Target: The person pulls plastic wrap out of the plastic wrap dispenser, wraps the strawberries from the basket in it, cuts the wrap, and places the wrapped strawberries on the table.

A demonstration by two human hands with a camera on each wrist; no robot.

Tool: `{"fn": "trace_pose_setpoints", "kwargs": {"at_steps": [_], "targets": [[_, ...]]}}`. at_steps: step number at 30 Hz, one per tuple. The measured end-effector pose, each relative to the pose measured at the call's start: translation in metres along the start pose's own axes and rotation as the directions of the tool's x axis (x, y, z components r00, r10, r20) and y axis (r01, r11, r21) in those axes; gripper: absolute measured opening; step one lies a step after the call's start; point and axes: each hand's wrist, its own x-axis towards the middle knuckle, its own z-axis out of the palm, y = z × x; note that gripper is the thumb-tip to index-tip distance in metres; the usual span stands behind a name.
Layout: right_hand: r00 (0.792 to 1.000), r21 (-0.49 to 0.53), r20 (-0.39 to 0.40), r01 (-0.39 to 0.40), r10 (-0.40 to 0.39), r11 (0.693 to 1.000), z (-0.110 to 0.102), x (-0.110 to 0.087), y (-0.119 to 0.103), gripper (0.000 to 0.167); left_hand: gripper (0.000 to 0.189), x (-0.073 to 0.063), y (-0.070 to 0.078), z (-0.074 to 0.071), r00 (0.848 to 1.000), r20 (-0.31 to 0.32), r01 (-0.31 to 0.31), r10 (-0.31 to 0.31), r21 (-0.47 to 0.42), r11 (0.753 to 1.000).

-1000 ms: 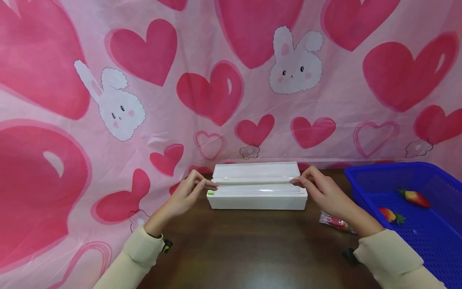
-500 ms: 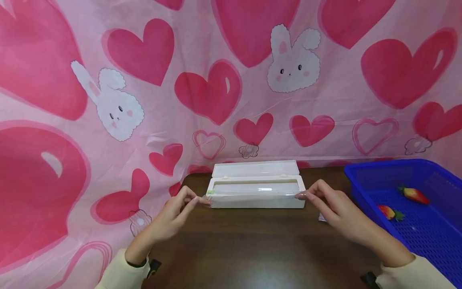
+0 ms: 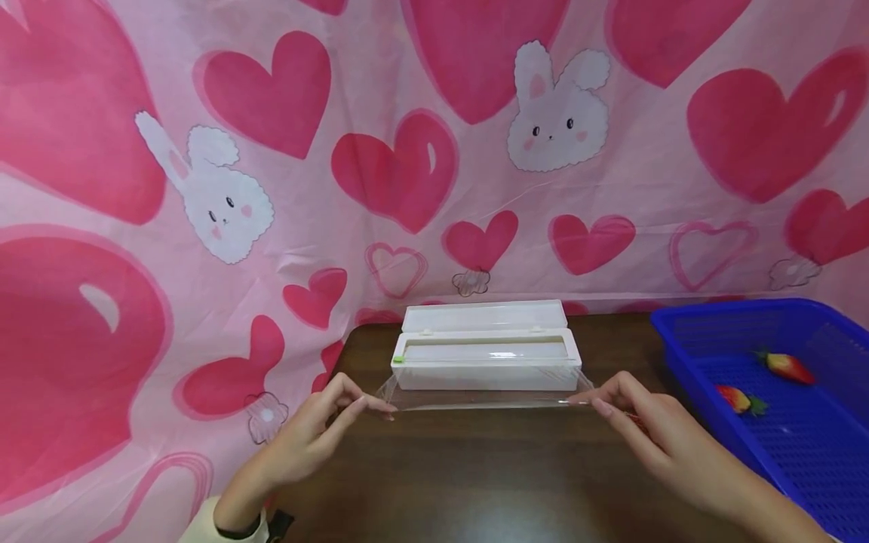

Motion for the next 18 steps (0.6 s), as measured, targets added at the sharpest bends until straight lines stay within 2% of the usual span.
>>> {"fn": "trace_pose_setpoints", "kwargs": {"at_steps": [2,5,7,9,11,13,15,18], "targets": [[1.0,-0.015,0.013,-0.003,0.003,1.0,0.002,-0.009,-0.001,0.043,0.006,-0.004,0.002,0.003,1.0,0.004,-0.005,0.005,-0.002,1.0],[0.996,-0.005,0.071,-0.059,0.06,0.998,0.006,-0.021,0.0,0.041,0.01,-0.012,0.004,0.009,0.998,-0.01,-0.055,0.056,0.027,0.998],[0.99,-0.037,0.104,-0.088,0.091,0.995,0.009,-0.029,0.001,0.043,0.014,-0.017,0.004,0.014,0.995,-0.015,-0.095,0.095,0.049,0.994],[0.989,-0.076,0.113,-0.084,0.092,0.994,0.013,-0.034,0.002,0.042,0.016,-0.022,0.003,0.019,0.993,-0.001,-0.119,0.119,0.075,0.99],[0.993,-0.108,0.11,-0.022,0.034,0.994,0.016,-0.038,0.004,0.044,0.016,-0.028,0.001,0.022,0.991,0.024,-0.13,0.129,0.085,0.988],[0.992,-0.133,0.101,0.086,-0.072,0.987,0.02,-0.042,0.007,0.05,0.015,-0.034,-0.001,0.025,0.991,0.06,-0.127,0.122,0.09,0.988],[0.976,-0.117,0.107,0.201,-0.189,0.973,0.024,-0.045,0.012,0.055,0.013,-0.039,-0.003,0.026,0.99,0.088,-0.117,0.108,0.098,0.988],[0.945,-0.103,0.157,0.303,-0.285,0.948,0.033,-0.05,0.02,0.059,0.01,-0.046,-0.005,0.029,0.991,0.125,-0.067,0.053,0.114,0.991]]}}
